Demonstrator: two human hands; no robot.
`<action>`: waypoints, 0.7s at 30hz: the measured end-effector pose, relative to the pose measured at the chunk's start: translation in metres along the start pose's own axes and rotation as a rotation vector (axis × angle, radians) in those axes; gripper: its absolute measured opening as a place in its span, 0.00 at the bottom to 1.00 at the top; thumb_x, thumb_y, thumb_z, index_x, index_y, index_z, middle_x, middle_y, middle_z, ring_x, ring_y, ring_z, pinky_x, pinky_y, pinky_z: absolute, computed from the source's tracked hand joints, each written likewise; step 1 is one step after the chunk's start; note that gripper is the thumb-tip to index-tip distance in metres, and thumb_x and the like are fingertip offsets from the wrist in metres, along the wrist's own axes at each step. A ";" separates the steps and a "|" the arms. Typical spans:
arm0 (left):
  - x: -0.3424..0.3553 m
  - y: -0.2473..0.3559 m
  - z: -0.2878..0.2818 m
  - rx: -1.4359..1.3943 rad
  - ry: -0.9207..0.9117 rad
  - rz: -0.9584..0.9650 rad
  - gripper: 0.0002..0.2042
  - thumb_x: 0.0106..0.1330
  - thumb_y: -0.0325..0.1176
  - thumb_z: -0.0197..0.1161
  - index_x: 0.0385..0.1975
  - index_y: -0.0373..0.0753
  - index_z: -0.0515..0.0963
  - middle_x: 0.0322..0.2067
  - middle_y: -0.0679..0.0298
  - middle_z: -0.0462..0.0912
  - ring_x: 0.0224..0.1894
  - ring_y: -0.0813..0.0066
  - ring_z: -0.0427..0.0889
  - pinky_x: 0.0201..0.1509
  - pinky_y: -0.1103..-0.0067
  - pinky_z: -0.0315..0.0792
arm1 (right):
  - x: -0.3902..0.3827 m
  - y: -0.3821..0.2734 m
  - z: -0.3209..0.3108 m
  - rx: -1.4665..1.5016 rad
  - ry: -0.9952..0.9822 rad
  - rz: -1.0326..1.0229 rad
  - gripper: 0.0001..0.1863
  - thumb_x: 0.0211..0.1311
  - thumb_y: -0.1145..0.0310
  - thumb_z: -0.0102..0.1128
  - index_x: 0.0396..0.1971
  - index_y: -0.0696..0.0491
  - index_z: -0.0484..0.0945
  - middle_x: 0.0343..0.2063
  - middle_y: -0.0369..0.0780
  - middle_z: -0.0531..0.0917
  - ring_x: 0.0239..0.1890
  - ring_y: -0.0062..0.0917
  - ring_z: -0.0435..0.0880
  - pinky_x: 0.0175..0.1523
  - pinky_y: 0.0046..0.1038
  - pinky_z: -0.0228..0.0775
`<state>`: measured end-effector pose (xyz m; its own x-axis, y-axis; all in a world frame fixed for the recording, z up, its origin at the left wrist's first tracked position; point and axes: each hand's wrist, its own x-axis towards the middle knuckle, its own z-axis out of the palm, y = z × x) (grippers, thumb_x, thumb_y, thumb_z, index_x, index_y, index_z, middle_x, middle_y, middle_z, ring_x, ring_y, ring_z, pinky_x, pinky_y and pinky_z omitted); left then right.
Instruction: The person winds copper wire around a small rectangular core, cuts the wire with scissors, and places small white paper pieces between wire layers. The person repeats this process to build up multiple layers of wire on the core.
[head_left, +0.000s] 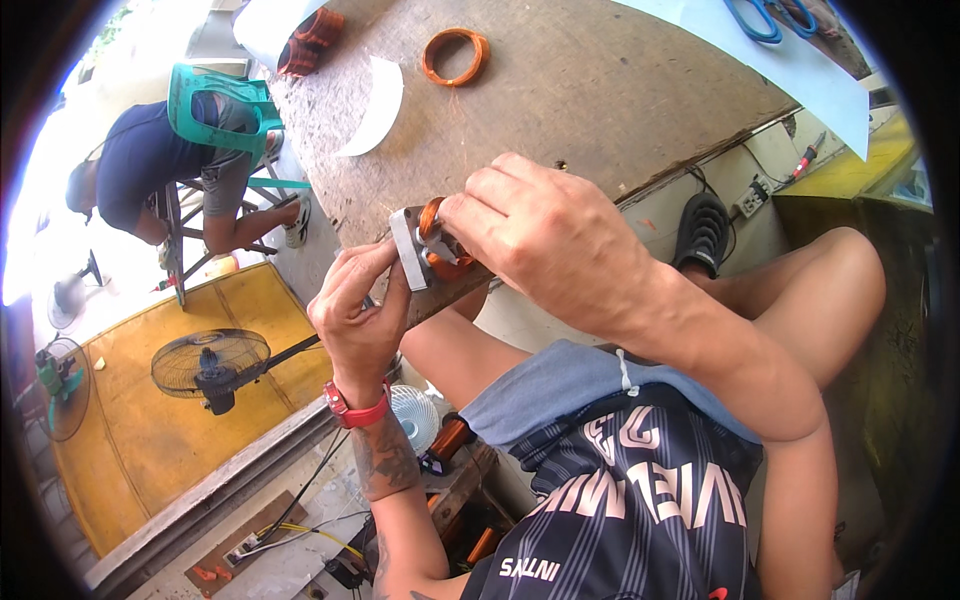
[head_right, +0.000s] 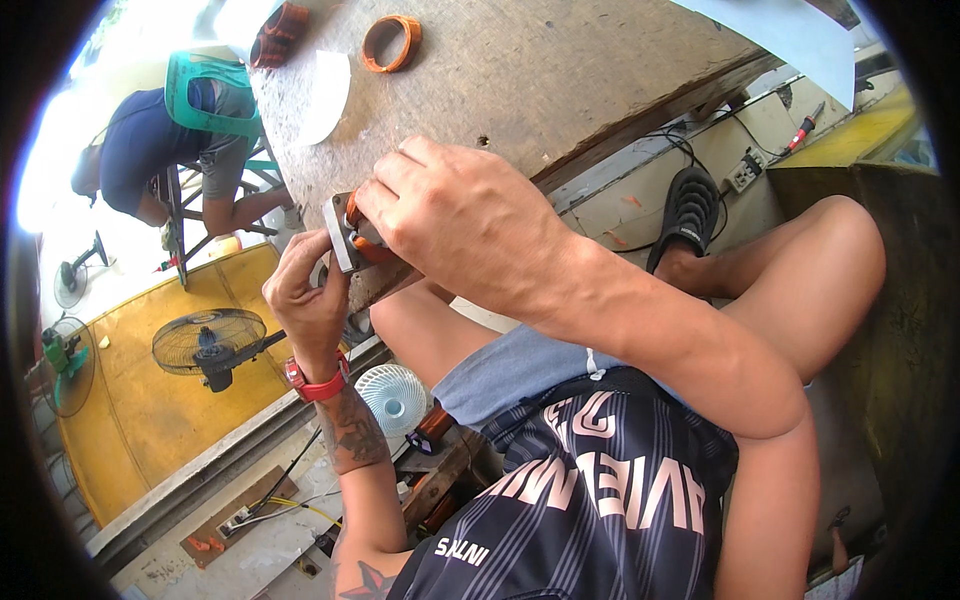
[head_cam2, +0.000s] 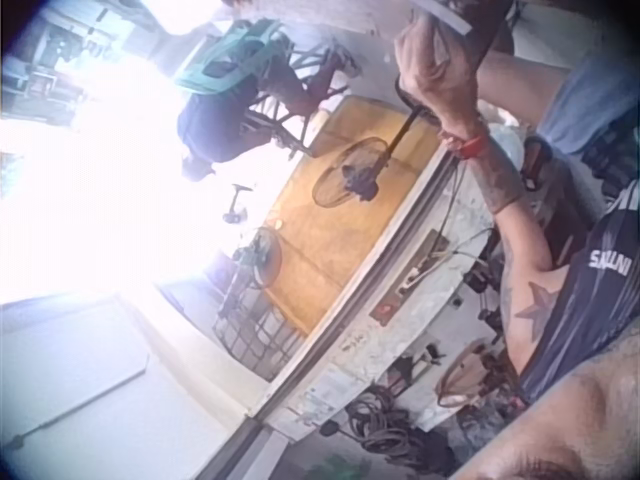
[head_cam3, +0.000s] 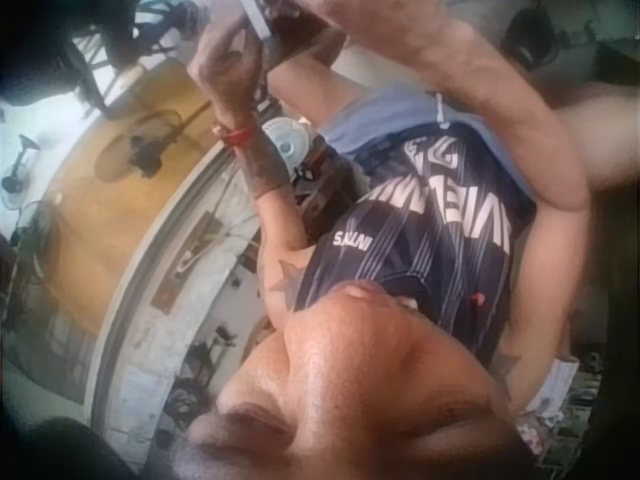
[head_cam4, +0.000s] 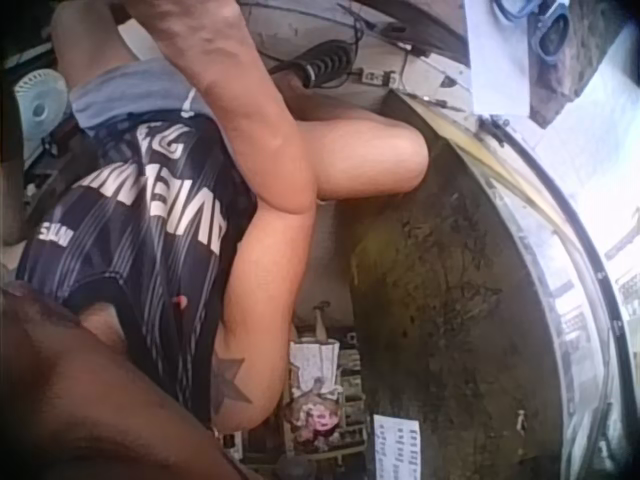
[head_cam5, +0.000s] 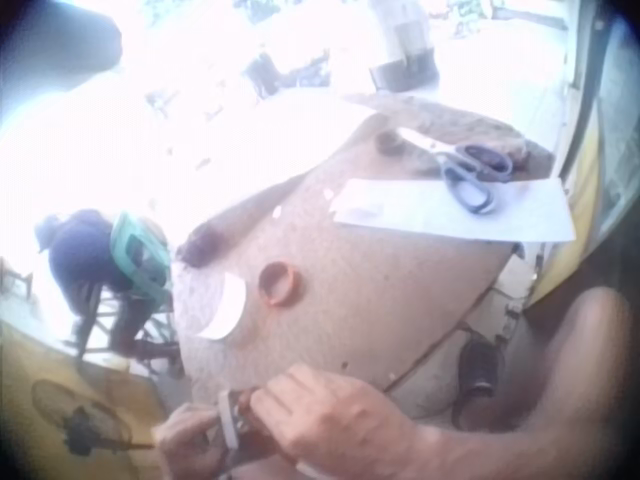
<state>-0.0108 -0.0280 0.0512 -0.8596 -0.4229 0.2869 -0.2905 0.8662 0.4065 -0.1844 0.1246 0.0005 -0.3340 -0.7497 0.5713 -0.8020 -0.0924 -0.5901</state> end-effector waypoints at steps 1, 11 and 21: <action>-0.001 0.000 0.002 0.002 0.023 0.009 0.13 0.56 0.16 0.71 0.41 0.34 0.89 0.36 0.56 0.91 0.39 0.64 0.90 0.46 0.74 0.81 | 0.000 0.000 -0.001 0.030 -0.005 0.021 0.11 0.61 0.71 0.68 0.42 0.56 0.83 0.36 0.41 0.83 0.43 0.34 0.84 0.49 0.33 0.81; -0.004 -0.001 0.001 -0.019 0.028 -0.021 0.14 0.54 0.15 0.71 0.41 0.33 0.89 0.36 0.56 0.91 0.41 0.65 0.91 0.47 0.75 0.81 | 0.000 0.003 -0.019 0.160 0.206 0.114 0.10 0.59 0.74 0.73 0.41 0.54 0.85 0.36 0.39 0.84 0.41 0.37 0.84 0.49 0.36 0.79; 0.000 0.003 -0.002 -0.019 -0.014 -0.082 0.12 0.56 0.16 0.70 0.41 0.32 0.88 0.35 0.57 0.91 0.38 0.68 0.89 0.46 0.76 0.80 | -0.001 -0.004 -0.003 0.085 0.099 0.038 0.13 0.55 0.73 0.74 0.41 0.52 0.86 0.36 0.37 0.83 0.43 0.33 0.83 0.49 0.33 0.80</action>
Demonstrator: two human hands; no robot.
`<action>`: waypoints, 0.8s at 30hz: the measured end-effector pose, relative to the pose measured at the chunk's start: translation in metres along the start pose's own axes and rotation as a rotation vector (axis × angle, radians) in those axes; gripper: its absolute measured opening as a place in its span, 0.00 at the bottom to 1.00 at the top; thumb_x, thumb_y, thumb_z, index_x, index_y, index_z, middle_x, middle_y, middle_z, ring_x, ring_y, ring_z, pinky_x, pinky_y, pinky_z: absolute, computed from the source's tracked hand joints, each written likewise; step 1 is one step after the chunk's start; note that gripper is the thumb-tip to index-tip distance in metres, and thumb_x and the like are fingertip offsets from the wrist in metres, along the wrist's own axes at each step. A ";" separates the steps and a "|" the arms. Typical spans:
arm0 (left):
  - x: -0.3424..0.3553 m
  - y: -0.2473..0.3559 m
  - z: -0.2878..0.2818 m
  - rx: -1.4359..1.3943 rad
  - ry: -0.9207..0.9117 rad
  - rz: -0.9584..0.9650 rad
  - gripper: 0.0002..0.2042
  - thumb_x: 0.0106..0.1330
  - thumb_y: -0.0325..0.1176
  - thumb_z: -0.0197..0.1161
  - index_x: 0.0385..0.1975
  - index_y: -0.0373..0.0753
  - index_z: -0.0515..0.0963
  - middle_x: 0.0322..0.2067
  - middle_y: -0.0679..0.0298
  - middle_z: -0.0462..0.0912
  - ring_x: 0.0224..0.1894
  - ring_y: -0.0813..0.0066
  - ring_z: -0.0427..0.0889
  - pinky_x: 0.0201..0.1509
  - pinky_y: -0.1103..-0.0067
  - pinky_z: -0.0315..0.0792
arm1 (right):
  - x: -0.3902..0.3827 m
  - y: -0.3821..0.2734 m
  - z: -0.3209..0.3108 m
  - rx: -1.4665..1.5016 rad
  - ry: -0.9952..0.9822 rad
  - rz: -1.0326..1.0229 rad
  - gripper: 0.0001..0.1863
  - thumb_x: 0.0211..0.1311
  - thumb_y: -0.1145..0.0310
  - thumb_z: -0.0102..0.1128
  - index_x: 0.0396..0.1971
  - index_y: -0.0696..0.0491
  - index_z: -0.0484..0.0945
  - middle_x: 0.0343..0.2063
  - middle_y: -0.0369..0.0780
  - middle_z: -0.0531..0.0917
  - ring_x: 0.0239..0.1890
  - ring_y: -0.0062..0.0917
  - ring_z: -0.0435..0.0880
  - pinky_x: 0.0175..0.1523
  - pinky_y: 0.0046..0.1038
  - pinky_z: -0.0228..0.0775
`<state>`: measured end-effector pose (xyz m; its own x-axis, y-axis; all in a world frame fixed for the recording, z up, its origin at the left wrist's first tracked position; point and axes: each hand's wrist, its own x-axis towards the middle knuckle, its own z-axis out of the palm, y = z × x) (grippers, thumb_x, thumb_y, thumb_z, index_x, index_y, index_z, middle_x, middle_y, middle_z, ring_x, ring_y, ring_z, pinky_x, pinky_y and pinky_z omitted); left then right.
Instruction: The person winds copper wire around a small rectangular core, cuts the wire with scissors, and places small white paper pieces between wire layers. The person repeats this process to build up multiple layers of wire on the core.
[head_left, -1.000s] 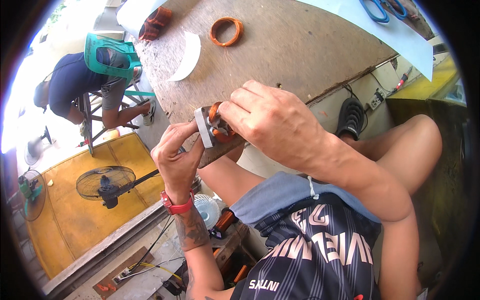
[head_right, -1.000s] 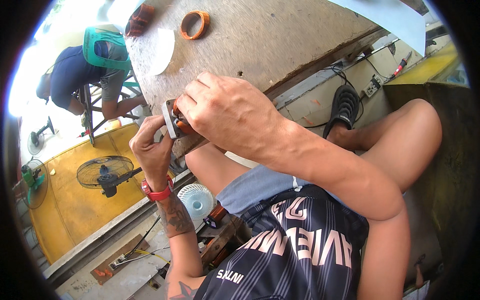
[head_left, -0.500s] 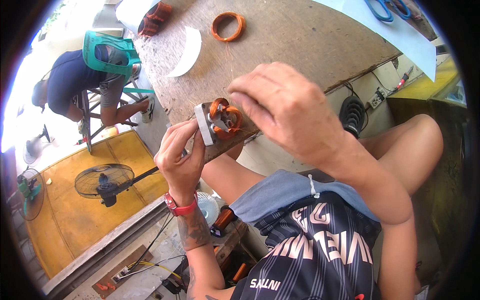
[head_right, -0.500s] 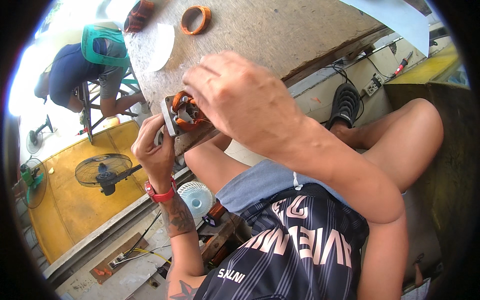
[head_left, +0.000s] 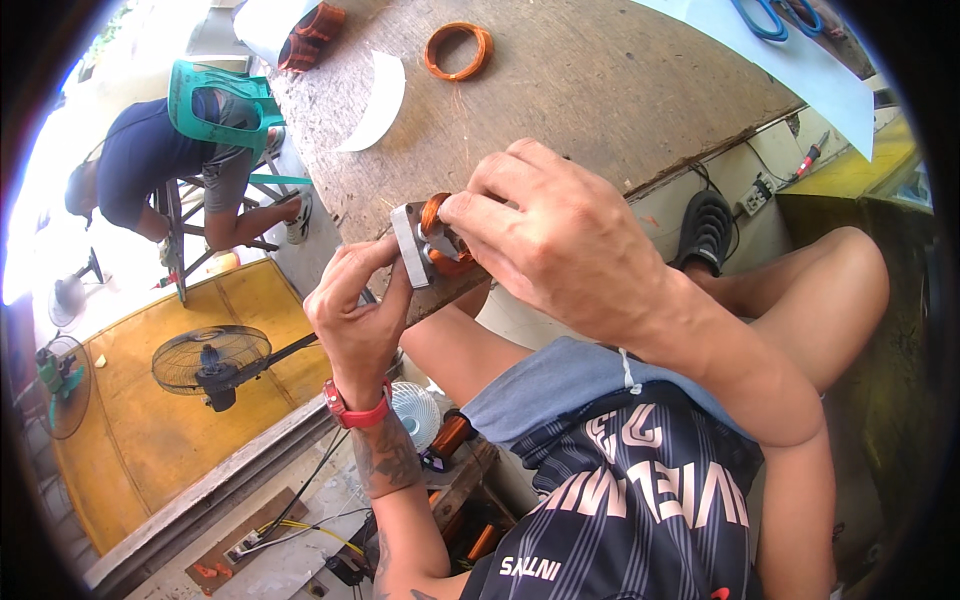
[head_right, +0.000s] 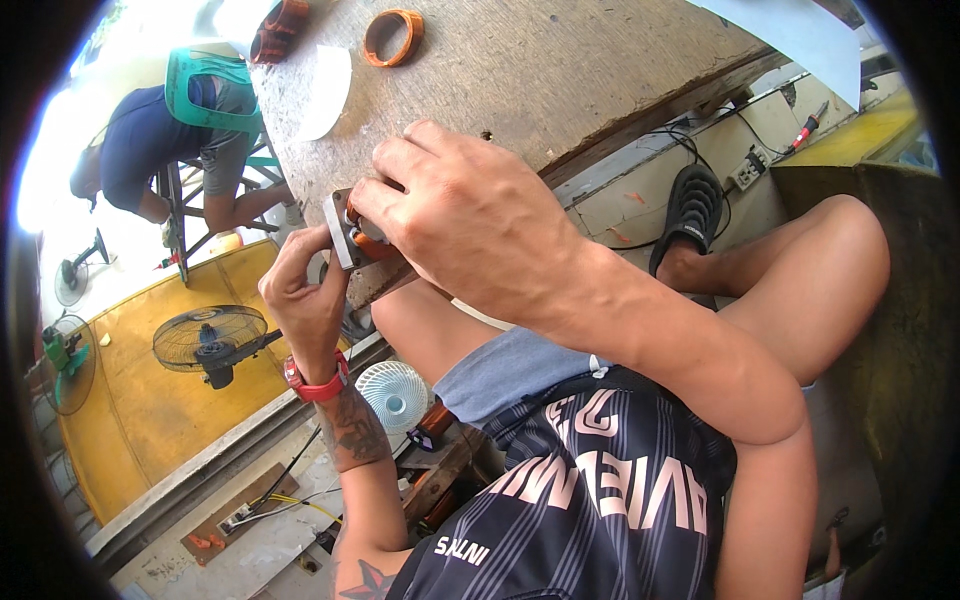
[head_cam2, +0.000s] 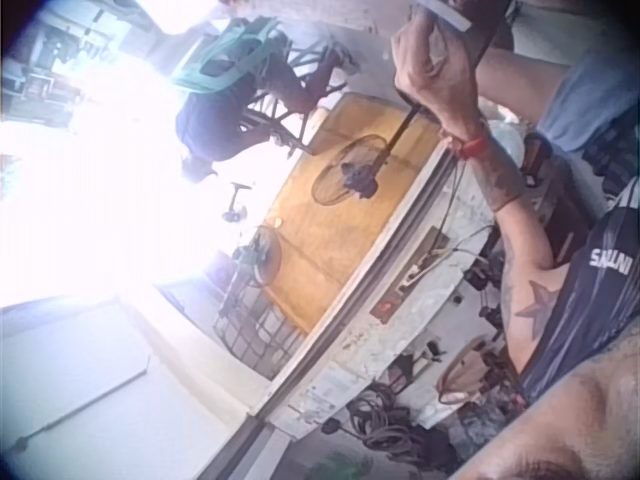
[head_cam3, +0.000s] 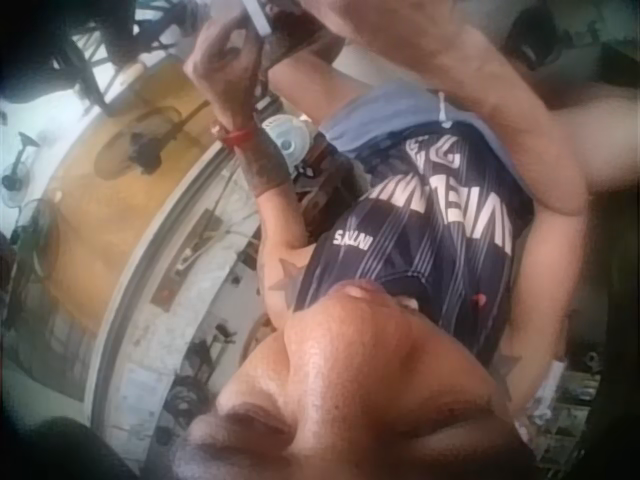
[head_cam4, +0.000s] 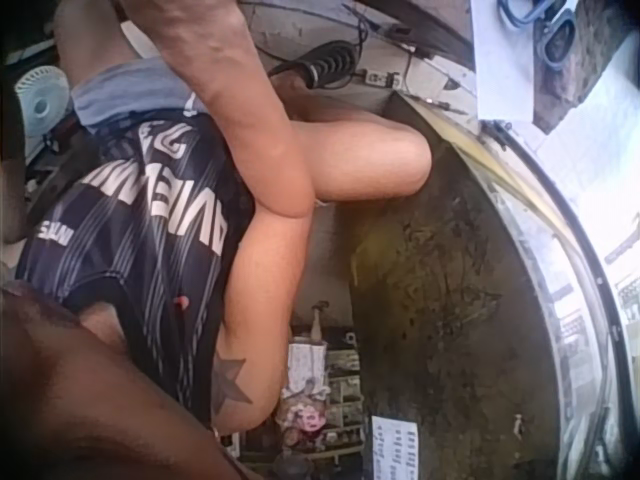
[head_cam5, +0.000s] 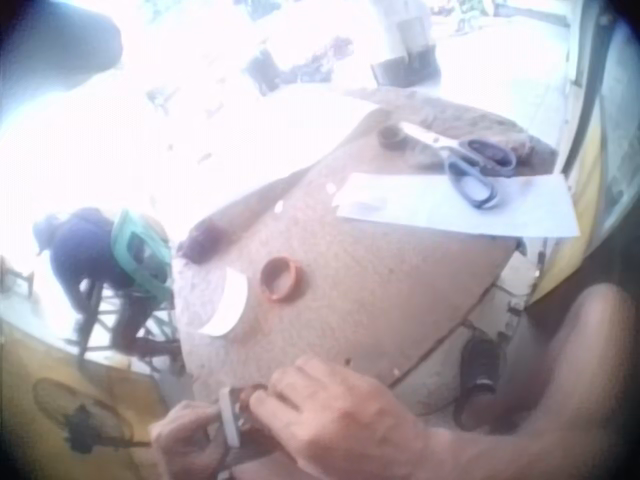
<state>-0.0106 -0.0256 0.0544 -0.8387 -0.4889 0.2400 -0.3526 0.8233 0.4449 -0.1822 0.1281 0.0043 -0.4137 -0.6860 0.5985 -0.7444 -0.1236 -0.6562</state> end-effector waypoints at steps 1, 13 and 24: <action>0.001 -0.001 0.001 -0.008 0.010 0.004 0.12 0.57 0.16 0.70 0.41 0.32 0.88 0.35 0.57 0.91 0.38 0.69 0.89 0.46 0.76 0.80 | 0.000 0.000 -0.001 -0.002 -0.004 0.000 0.13 0.55 0.73 0.74 0.41 0.53 0.85 0.36 0.37 0.83 0.43 0.33 0.83 0.49 0.33 0.80; 0.004 -0.003 -0.004 -0.075 -0.089 -0.018 0.09 0.61 0.16 0.68 0.41 0.28 0.86 0.36 0.59 0.89 0.39 0.76 0.85 0.48 0.79 0.77 | 0.008 -0.004 -0.005 -0.104 -0.157 -0.030 0.09 0.60 0.69 0.66 0.38 0.56 0.85 0.37 0.41 0.84 0.45 0.32 0.85 0.49 0.31 0.83; 0.002 0.005 -0.001 -0.045 -0.016 -0.047 0.15 0.55 0.17 0.72 0.44 0.34 0.90 0.36 0.57 0.92 0.39 0.70 0.90 0.47 0.77 0.80 | 0.005 -0.009 0.003 -0.167 -0.150 -0.033 0.08 0.60 0.70 0.64 0.36 0.57 0.85 0.36 0.42 0.86 0.45 0.30 0.87 0.45 0.29 0.85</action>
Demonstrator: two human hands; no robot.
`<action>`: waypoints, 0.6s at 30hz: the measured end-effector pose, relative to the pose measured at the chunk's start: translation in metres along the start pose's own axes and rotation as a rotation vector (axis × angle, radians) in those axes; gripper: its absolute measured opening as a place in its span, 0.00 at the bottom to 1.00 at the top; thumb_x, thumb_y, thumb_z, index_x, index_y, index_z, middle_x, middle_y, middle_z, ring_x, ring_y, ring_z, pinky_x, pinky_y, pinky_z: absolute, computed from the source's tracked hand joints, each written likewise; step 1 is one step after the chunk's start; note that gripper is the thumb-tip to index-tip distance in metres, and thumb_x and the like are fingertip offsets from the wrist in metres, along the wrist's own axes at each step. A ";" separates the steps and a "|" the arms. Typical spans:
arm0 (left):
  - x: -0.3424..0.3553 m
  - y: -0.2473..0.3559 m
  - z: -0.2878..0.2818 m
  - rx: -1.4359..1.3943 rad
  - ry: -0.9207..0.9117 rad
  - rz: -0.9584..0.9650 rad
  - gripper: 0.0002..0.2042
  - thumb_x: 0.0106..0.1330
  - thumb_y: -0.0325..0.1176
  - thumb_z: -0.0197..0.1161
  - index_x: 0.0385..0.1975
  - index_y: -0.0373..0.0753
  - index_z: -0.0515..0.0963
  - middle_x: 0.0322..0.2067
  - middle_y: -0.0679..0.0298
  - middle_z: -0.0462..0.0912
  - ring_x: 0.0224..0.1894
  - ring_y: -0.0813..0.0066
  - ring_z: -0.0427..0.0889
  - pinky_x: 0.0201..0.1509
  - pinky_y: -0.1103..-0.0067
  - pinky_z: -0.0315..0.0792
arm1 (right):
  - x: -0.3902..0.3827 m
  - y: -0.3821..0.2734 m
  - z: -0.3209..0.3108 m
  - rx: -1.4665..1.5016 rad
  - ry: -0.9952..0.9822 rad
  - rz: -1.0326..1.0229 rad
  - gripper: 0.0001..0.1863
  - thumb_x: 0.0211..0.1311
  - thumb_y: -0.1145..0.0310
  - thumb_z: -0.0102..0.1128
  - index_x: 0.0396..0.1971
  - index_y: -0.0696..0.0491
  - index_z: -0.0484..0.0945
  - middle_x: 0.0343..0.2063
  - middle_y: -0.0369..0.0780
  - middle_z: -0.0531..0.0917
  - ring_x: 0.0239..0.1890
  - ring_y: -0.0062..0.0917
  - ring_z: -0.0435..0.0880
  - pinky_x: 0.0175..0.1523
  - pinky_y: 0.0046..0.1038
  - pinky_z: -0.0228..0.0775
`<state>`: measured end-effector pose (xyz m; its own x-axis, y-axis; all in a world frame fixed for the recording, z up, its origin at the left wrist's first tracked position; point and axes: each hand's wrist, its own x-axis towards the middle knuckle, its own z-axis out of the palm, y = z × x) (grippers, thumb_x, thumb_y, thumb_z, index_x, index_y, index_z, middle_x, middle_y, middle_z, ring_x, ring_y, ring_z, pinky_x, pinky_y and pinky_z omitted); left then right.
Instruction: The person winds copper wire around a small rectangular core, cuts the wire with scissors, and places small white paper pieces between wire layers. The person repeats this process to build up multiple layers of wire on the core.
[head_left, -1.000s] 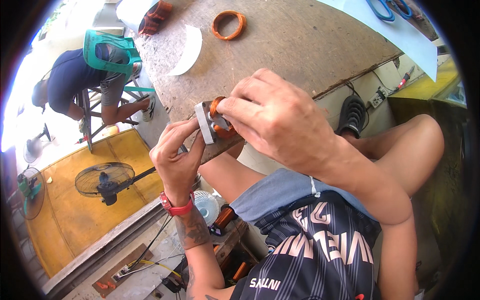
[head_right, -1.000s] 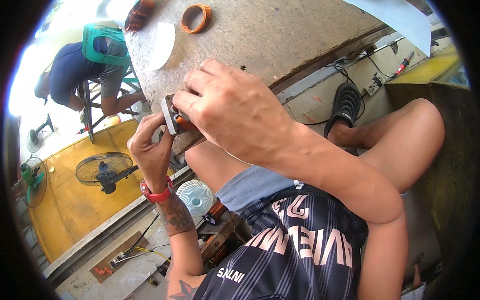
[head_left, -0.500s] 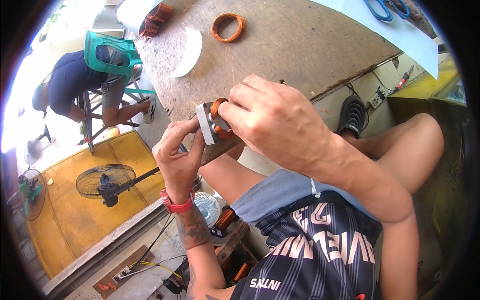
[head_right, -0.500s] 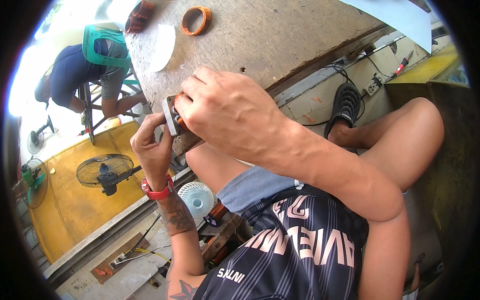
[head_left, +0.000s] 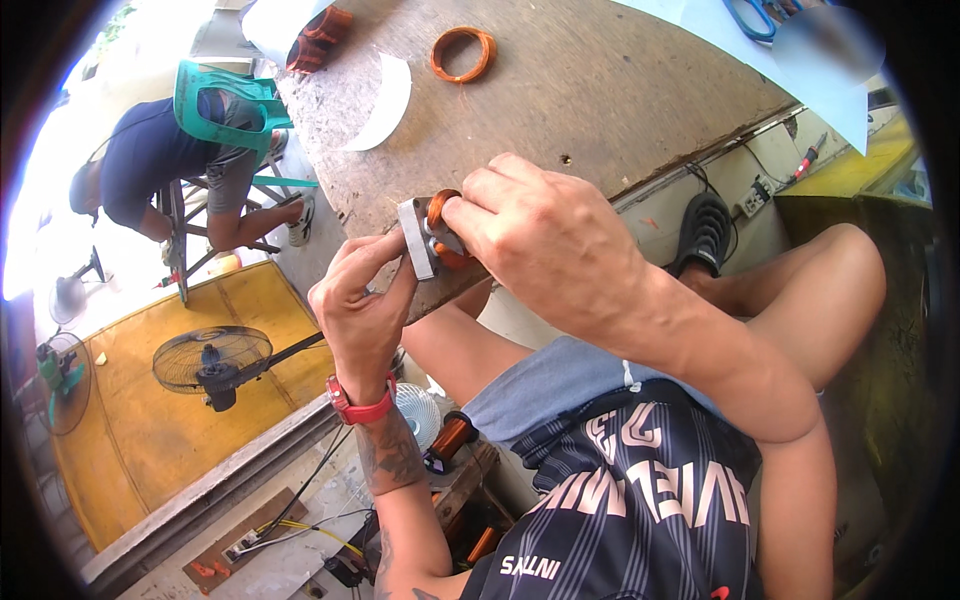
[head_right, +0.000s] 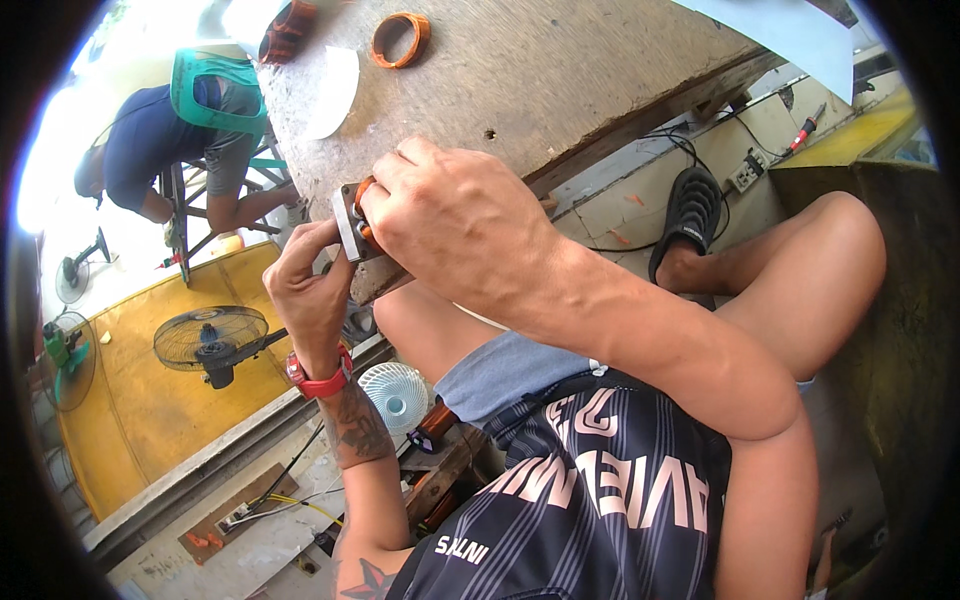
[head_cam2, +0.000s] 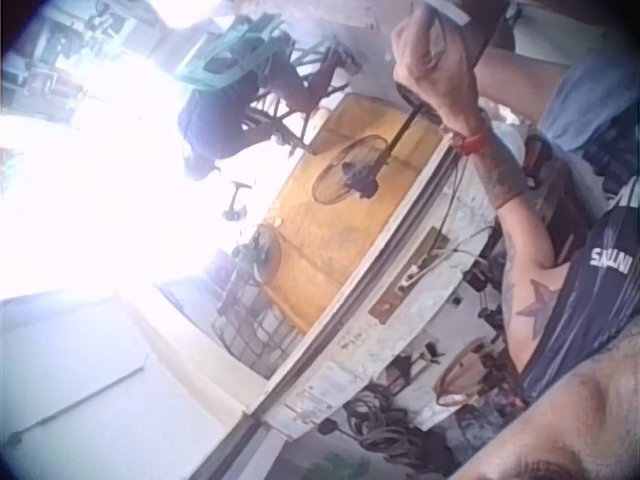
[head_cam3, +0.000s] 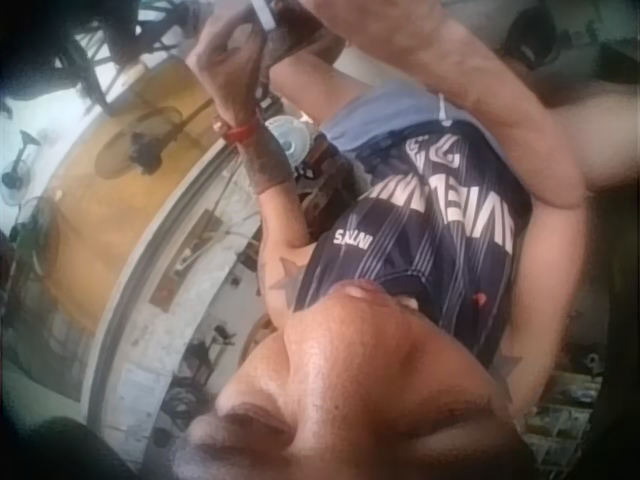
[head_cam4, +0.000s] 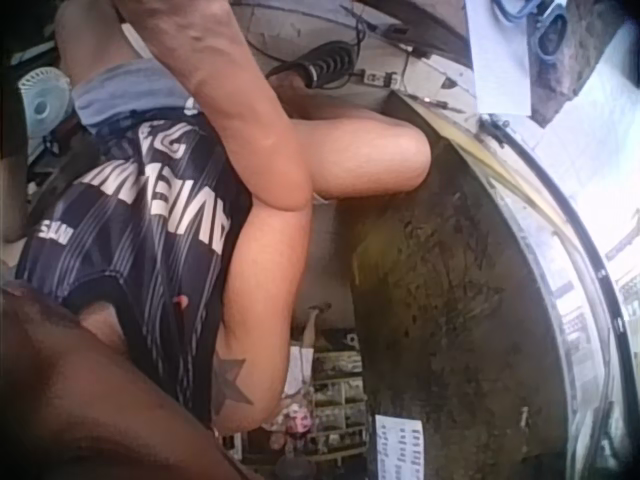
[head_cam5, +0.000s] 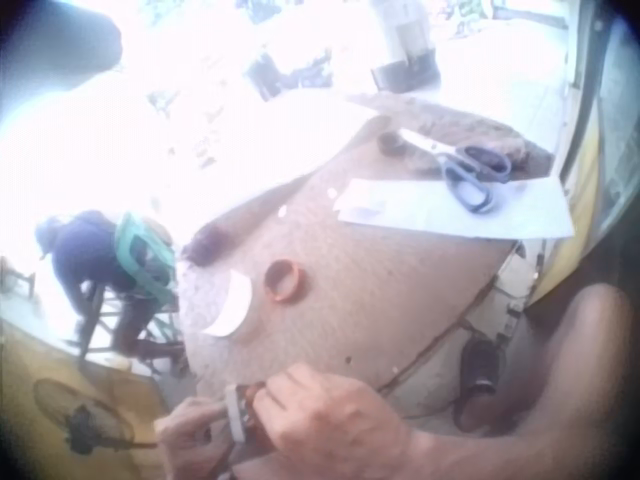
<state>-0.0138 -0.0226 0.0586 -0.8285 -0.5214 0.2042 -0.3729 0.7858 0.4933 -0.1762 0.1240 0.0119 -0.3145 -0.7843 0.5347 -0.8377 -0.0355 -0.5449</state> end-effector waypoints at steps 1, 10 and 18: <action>0.000 0.002 -0.002 0.020 -0.010 -0.005 0.15 0.55 0.17 0.72 0.44 0.35 0.90 0.36 0.57 0.91 0.38 0.70 0.90 0.46 0.78 0.80 | 0.000 0.000 0.000 -0.003 -0.004 -0.004 0.08 0.60 0.70 0.64 0.35 0.57 0.85 0.36 0.42 0.86 0.44 0.30 0.87 0.44 0.28 0.85; -0.001 -0.004 0.001 0.119 0.047 0.113 0.14 0.52 0.18 0.73 0.40 0.37 0.91 0.30 0.56 0.88 0.32 0.68 0.88 0.39 0.77 0.80 | 0.001 0.014 0.008 -0.072 0.050 -0.188 0.08 0.60 0.68 0.65 0.35 0.57 0.85 0.34 0.39 0.85 0.42 0.28 0.86 0.44 0.27 0.84; -0.002 -0.040 0.028 -0.124 0.200 0.266 0.16 0.52 0.14 0.71 0.39 0.38 0.89 0.39 0.56 0.90 0.51 0.57 0.88 0.59 0.68 0.80 | 0.003 0.020 0.011 -0.034 0.067 -0.224 0.07 0.61 0.68 0.66 0.35 0.55 0.86 0.35 0.38 0.87 0.43 0.28 0.87 0.47 0.28 0.84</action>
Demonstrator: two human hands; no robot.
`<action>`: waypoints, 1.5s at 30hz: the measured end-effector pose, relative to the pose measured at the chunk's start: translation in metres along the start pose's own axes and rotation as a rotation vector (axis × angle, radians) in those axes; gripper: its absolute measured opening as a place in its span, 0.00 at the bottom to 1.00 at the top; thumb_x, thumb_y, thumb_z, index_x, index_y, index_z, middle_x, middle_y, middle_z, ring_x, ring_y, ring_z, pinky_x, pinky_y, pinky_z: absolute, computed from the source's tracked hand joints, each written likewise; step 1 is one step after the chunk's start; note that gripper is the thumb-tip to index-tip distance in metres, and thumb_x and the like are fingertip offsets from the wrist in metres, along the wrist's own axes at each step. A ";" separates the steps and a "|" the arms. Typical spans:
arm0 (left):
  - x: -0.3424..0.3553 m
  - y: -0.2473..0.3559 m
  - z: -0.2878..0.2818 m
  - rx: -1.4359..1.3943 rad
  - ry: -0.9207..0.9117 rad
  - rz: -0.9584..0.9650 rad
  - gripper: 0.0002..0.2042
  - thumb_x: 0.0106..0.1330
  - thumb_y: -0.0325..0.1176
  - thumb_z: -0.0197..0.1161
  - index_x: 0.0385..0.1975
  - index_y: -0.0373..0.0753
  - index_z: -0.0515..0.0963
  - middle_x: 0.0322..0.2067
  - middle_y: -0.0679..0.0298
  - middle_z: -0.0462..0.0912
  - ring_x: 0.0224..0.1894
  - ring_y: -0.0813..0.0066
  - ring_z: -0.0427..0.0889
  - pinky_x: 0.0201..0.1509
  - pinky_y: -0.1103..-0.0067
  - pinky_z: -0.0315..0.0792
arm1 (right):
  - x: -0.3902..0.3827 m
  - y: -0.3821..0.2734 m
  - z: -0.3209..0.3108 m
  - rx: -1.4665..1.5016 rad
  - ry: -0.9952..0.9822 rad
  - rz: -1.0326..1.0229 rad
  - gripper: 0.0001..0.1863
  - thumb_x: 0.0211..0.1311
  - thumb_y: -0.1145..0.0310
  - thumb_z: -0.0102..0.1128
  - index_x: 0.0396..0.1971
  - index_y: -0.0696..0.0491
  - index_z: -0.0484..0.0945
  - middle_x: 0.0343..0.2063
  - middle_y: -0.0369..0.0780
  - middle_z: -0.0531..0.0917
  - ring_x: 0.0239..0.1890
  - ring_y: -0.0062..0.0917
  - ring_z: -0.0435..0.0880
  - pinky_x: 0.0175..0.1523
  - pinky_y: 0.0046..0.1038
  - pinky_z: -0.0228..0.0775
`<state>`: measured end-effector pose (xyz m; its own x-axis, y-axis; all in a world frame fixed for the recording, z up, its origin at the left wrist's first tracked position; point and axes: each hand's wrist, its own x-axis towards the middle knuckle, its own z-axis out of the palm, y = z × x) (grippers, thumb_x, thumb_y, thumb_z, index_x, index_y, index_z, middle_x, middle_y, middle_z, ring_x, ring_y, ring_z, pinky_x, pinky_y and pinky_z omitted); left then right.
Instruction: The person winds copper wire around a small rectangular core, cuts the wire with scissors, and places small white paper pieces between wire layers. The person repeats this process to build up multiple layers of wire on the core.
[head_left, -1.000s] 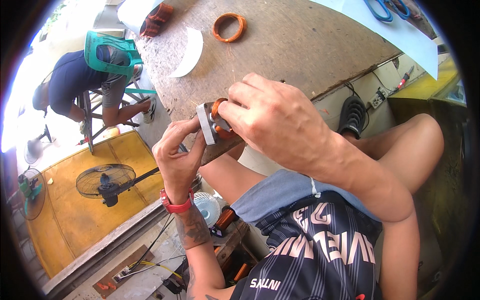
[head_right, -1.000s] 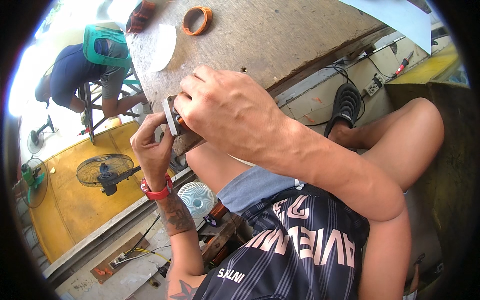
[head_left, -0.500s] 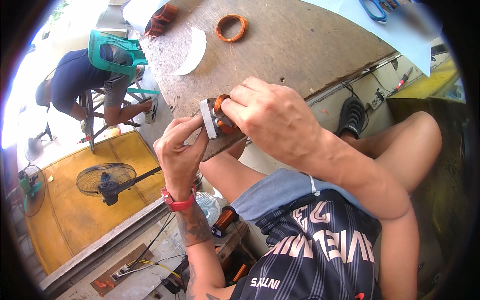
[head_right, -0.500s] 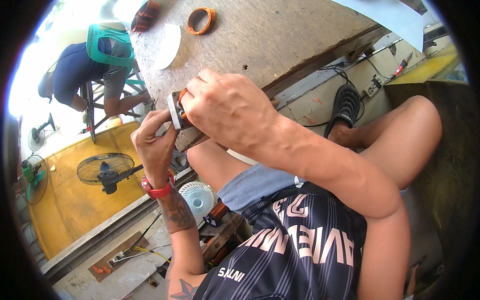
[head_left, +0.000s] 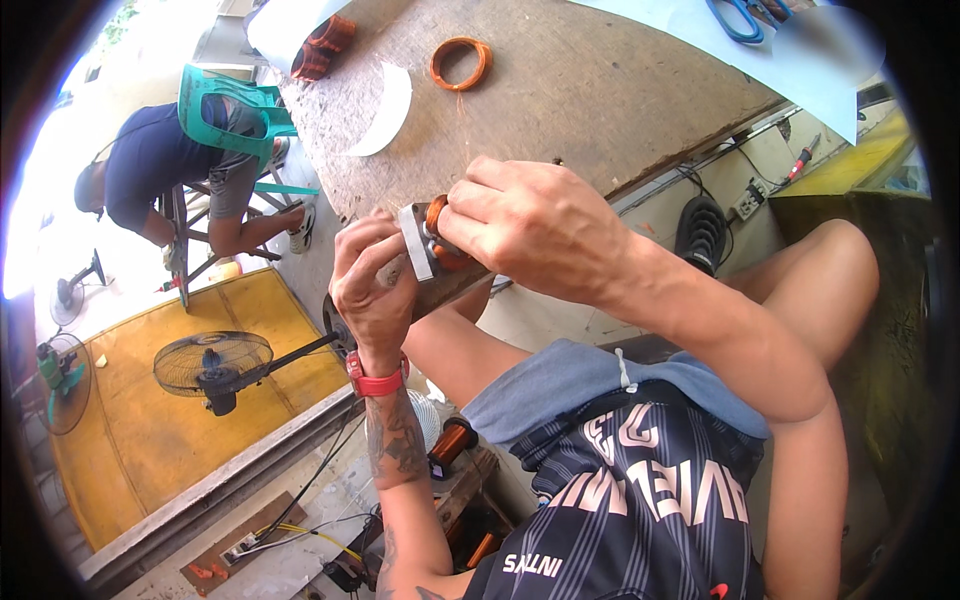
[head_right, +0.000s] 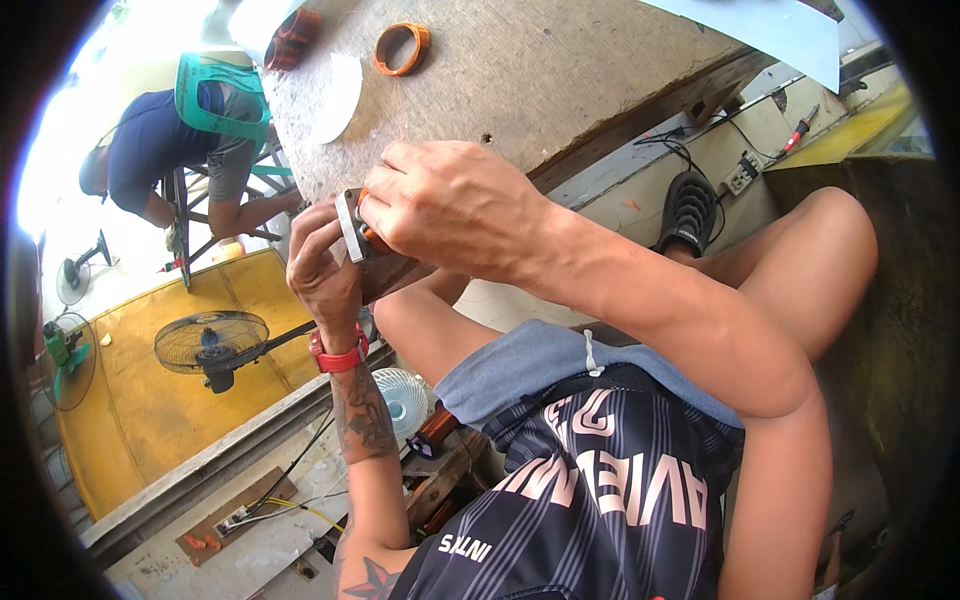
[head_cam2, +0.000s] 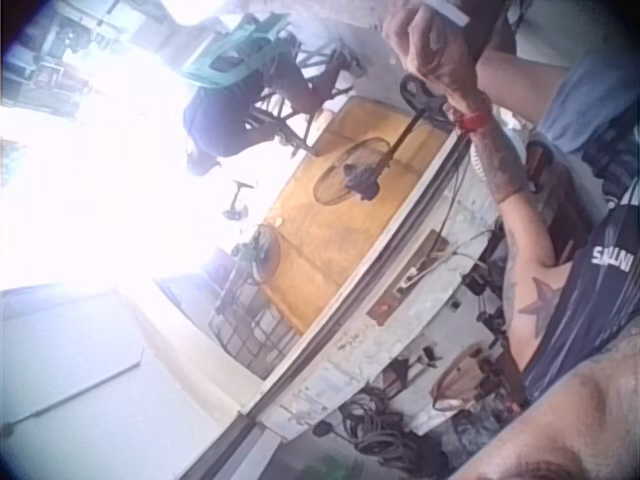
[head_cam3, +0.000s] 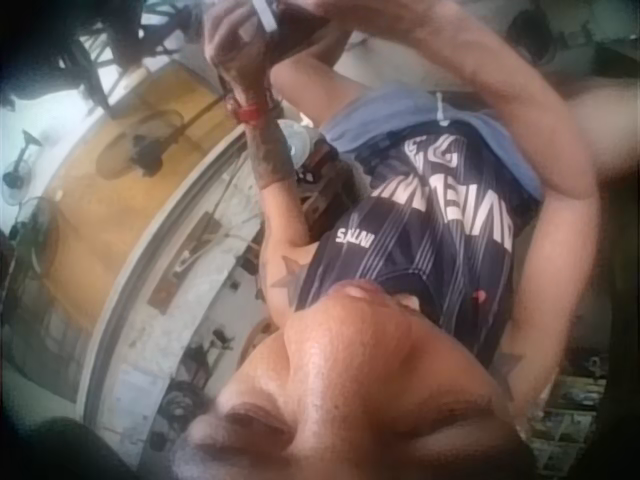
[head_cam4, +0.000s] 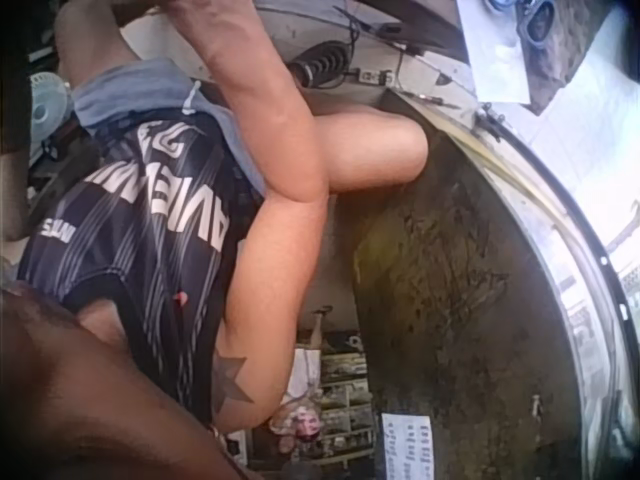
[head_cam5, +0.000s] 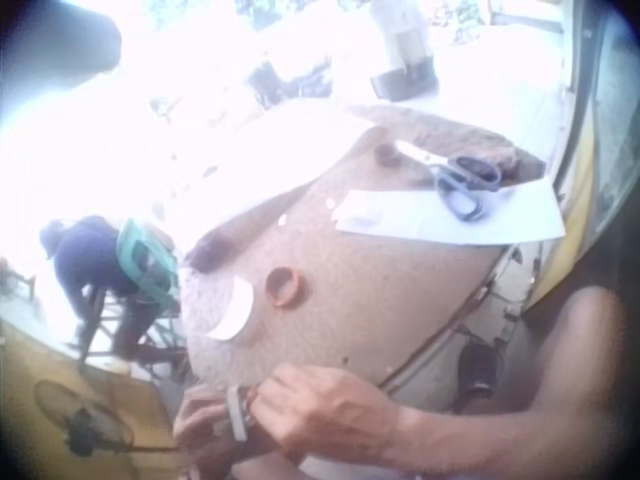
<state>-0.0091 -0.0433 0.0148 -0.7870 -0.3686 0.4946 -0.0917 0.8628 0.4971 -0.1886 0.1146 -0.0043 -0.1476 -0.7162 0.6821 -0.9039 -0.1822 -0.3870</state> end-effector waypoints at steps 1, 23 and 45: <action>-0.002 -0.002 0.003 -0.072 0.019 -0.027 0.16 0.52 0.14 0.70 0.40 0.38 0.88 0.41 0.55 0.90 0.55 0.55 0.88 0.64 0.65 0.79 | 0.001 0.001 0.000 0.004 0.002 -0.010 0.07 0.61 0.68 0.66 0.34 0.55 0.86 0.36 0.38 0.87 0.43 0.28 0.87 0.47 0.29 0.84; -0.008 0.004 -0.003 -0.439 -0.067 -0.496 0.08 0.63 0.15 0.68 0.41 0.27 0.88 0.54 0.52 0.88 0.53 0.70 0.86 0.59 0.75 0.79 | 0.014 0.009 -0.003 0.088 -0.062 0.013 0.07 0.60 0.68 0.68 0.32 0.55 0.87 0.36 0.40 0.88 0.43 0.31 0.88 0.46 0.30 0.85; -0.022 -0.006 0.009 -0.023 0.062 -0.151 0.11 0.58 0.16 0.72 0.41 0.33 0.88 0.48 0.49 0.91 0.55 0.56 0.91 0.59 0.70 0.82 | 0.009 0.007 -0.004 0.191 -0.095 0.143 0.08 0.60 0.72 0.67 0.38 0.57 0.84 0.38 0.44 0.87 0.44 0.37 0.89 0.51 0.34 0.84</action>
<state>0.0030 -0.0367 -0.0057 -0.7261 -0.5149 0.4556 -0.1916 0.7879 0.5852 -0.1981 0.1097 0.0018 -0.2221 -0.8024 0.5540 -0.7831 -0.1918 -0.5917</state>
